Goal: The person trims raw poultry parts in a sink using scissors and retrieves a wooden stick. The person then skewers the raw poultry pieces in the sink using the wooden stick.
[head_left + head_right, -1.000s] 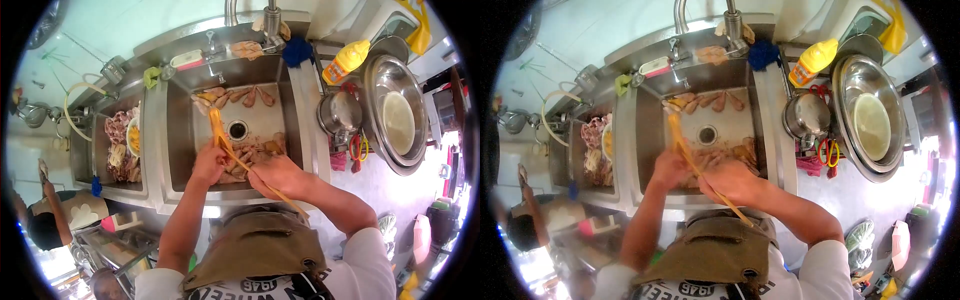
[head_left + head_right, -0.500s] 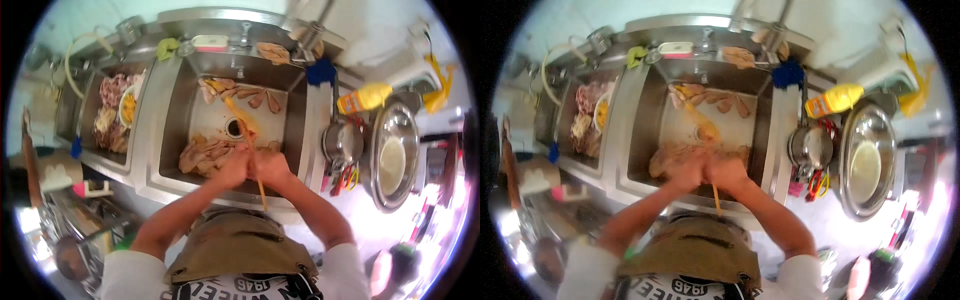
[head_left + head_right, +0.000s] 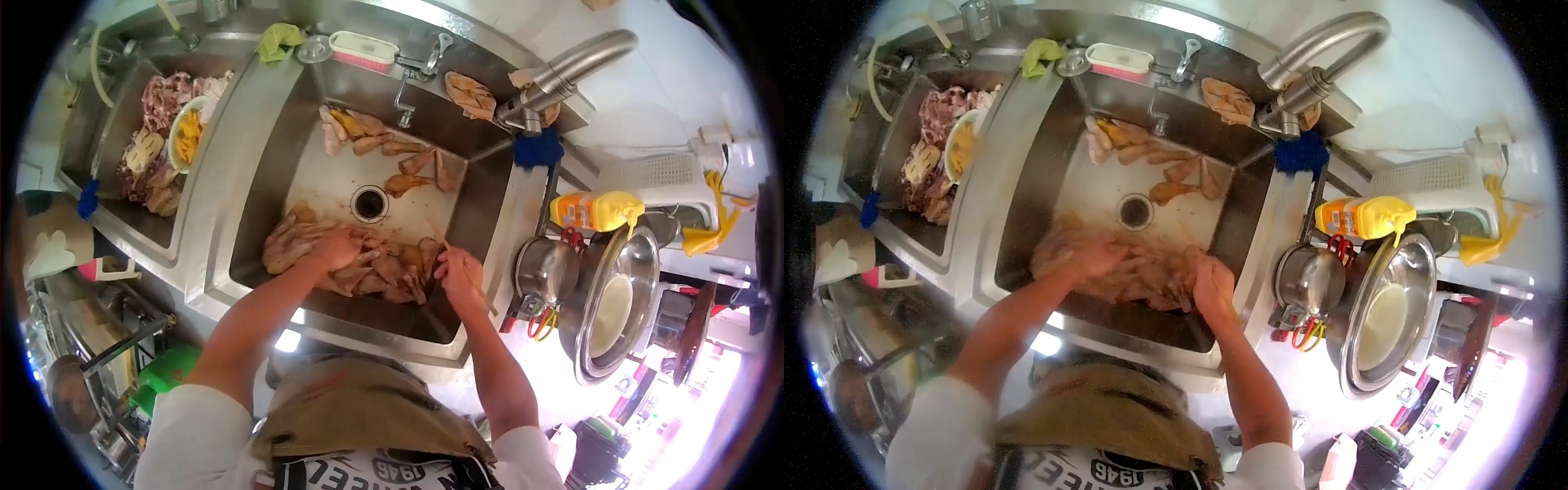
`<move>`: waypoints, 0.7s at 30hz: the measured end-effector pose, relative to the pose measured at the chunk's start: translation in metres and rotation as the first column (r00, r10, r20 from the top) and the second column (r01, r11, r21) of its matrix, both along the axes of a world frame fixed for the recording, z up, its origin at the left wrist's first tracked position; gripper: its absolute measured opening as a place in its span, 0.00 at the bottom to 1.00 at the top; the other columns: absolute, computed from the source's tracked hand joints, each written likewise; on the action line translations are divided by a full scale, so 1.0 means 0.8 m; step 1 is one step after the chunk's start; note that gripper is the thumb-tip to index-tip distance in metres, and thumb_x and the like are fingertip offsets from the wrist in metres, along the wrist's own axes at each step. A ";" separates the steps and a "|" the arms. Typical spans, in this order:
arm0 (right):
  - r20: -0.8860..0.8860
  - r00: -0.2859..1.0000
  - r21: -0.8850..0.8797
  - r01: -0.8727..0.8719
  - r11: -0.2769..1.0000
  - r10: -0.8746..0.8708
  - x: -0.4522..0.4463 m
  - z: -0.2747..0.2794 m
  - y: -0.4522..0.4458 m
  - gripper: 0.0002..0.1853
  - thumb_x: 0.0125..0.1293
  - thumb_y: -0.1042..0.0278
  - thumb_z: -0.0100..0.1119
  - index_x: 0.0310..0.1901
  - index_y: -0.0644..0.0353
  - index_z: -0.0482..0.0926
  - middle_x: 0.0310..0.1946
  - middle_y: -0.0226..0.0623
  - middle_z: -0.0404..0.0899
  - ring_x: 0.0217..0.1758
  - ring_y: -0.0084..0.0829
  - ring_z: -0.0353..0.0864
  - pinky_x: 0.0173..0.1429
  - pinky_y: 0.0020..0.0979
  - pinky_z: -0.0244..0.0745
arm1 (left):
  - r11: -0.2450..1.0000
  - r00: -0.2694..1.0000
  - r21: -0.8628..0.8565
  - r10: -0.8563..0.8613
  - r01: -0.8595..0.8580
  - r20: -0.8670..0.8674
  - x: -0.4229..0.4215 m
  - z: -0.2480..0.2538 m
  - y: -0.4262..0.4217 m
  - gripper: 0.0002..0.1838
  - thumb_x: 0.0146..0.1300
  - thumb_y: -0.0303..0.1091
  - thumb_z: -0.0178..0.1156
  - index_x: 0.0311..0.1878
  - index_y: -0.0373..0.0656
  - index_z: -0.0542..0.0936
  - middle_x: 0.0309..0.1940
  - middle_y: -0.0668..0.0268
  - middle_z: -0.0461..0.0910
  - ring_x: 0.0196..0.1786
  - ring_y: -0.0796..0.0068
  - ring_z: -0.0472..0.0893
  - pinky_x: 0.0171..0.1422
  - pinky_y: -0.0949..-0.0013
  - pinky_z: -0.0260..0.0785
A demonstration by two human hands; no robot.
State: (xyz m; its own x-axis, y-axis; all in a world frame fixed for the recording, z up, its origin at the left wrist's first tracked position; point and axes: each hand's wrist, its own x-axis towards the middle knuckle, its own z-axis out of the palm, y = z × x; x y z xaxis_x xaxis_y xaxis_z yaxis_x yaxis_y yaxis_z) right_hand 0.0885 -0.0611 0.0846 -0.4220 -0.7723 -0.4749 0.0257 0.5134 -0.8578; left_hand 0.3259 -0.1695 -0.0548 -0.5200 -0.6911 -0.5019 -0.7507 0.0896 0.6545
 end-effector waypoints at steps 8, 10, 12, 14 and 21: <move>0.018 0.997 0.300 0.068 0.951 -0.077 0.008 -0.006 0.037 0.21 0.73 0.53 0.46 0.35 0.64 0.77 0.18 0.35 0.77 0.16 0.20 0.70 0.21 0.21 0.64 | 0.982 0.965 -0.114 -0.123 0.152 0.233 -0.142 -0.033 -0.114 0.19 0.62 0.33 0.55 0.57 0.40 0.75 0.59 0.51 0.69 0.58 0.49 0.72 0.60 0.42 0.66; 0.017 0.987 0.433 0.136 0.891 -0.158 0.014 0.007 0.026 0.22 0.73 0.51 0.47 0.35 0.64 0.78 0.18 0.35 0.77 0.17 0.20 0.70 0.21 0.21 0.64 | 0.951 0.975 -0.263 -0.111 0.160 0.194 -0.187 -0.088 -0.128 0.19 0.62 0.33 0.56 0.57 0.40 0.75 0.58 0.52 0.70 0.58 0.49 0.72 0.59 0.41 0.66; 0.017 0.980 0.423 0.171 0.890 -0.197 0.012 0.000 0.030 0.22 0.73 0.51 0.48 0.37 0.64 0.78 0.19 0.35 0.77 0.17 0.19 0.70 0.21 0.20 0.64 | 0.903 0.976 -0.389 -0.117 0.181 0.181 -0.218 -0.145 -0.138 0.17 0.61 0.35 0.58 0.52 0.39 0.77 0.54 0.52 0.73 0.54 0.50 0.73 0.57 0.42 0.67; 0.018 0.964 0.422 0.232 0.876 -0.264 0.016 0.000 0.028 0.21 0.73 0.51 0.48 0.37 0.64 0.78 0.19 0.35 0.77 0.17 0.19 0.70 0.21 0.20 0.63 | 0.826 0.980 -0.535 -0.107 0.180 0.166 -0.236 -0.207 -0.133 0.14 0.58 0.38 0.61 0.42 0.37 0.80 0.47 0.51 0.78 0.46 0.50 0.76 0.51 0.45 0.70; 0.107 0.978 0.277 0.143 0.950 -0.178 0.024 0.028 -0.017 0.25 0.76 0.49 0.40 0.40 0.64 0.78 0.22 0.35 0.79 0.19 0.19 0.70 0.25 0.21 0.65 | 0.953 0.997 0.292 -0.073 0.081 -0.038 -0.161 -0.145 -0.144 0.10 0.65 0.35 0.52 0.41 0.38 0.78 0.46 0.57 0.75 0.45 0.57 0.77 0.43 0.52 0.76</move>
State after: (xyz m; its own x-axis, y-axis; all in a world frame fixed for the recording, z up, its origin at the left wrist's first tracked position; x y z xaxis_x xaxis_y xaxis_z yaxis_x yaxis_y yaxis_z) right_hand 0.1077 -0.0745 0.1071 -0.4510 -0.5372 -0.7128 0.2283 0.7026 -0.6740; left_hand 0.1973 -0.2847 -0.1711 -0.5818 -0.4727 -0.6619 -0.7313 -0.0522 0.6800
